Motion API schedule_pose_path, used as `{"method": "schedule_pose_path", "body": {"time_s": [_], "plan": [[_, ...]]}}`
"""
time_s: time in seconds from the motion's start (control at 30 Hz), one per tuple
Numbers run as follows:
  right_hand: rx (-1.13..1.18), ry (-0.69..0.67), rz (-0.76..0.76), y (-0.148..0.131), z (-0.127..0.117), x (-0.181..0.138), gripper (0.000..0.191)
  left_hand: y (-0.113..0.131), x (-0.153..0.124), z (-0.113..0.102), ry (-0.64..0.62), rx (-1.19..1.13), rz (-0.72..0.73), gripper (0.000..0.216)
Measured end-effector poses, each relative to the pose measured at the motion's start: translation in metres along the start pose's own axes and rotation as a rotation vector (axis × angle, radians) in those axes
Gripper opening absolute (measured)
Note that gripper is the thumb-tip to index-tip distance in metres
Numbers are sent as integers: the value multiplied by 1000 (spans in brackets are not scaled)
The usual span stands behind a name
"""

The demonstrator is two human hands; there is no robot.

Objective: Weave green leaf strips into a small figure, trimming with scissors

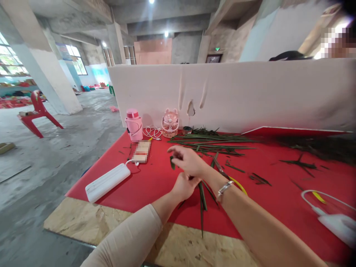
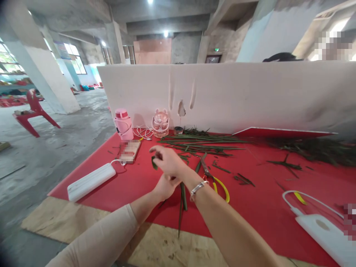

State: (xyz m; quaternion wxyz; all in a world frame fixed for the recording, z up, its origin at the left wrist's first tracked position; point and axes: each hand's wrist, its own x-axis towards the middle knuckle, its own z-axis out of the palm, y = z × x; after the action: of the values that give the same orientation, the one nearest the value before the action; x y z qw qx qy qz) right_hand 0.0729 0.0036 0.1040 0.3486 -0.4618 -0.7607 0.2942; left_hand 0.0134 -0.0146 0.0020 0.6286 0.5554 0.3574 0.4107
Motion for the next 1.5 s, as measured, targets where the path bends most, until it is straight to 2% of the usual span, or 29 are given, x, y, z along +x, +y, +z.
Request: {"method": "schedule_pose_path", "body": {"time_s": [0.07,0.17,0.23,0.33,0.4,0.47,0.53,0.67,0.77,0.9,0.97,1.07,1.27,1.43,1.5], "plan": [[353,200,104,8,-22,-20,41,4,0,2,-31,-38,-22,33],[758,319,258,28,-43,-51,30,10,6,0,-64,-147,-128,34],[914,422,310,42,-45,-66,25,13,10,-3,-78,-224,-248,37],[1100,547,331,58,-37,-77,25,15,12,-8,5,-295,-223,40],[1177,548,343,63,-30,-79,25,14,10,-10,-5,-248,-156,39],[1216,529,349,67,-24,-80,27,14,7,-12,-85,-187,-132,39],[1228,503,361,70,-21,-81,30,14,5,-11,-70,-196,-141,38],[1146,470,378,76,-15,-81,28,14,2,-9,-55,-163,-167,42],[1069,506,387,78,-11,-80,27,13,0,-9,-69,-164,-162,46],[994,586,409,78,-11,-80,30,14,0,-12,3,-119,-54,46],[894,573,415,76,-11,-80,31,16,1,-12,29,-91,15,38],[670,524,409,72,-14,-83,30,19,0,-12,39,-88,36,27],[303,394,329,60,-19,-87,27,19,0,-10,63,-99,8,30],[147,386,278,64,-20,-90,23,15,3,-12,66,-187,-4,30],[94,446,282,71,-23,-90,23,16,4,-13,100,-227,-24,32]]}}
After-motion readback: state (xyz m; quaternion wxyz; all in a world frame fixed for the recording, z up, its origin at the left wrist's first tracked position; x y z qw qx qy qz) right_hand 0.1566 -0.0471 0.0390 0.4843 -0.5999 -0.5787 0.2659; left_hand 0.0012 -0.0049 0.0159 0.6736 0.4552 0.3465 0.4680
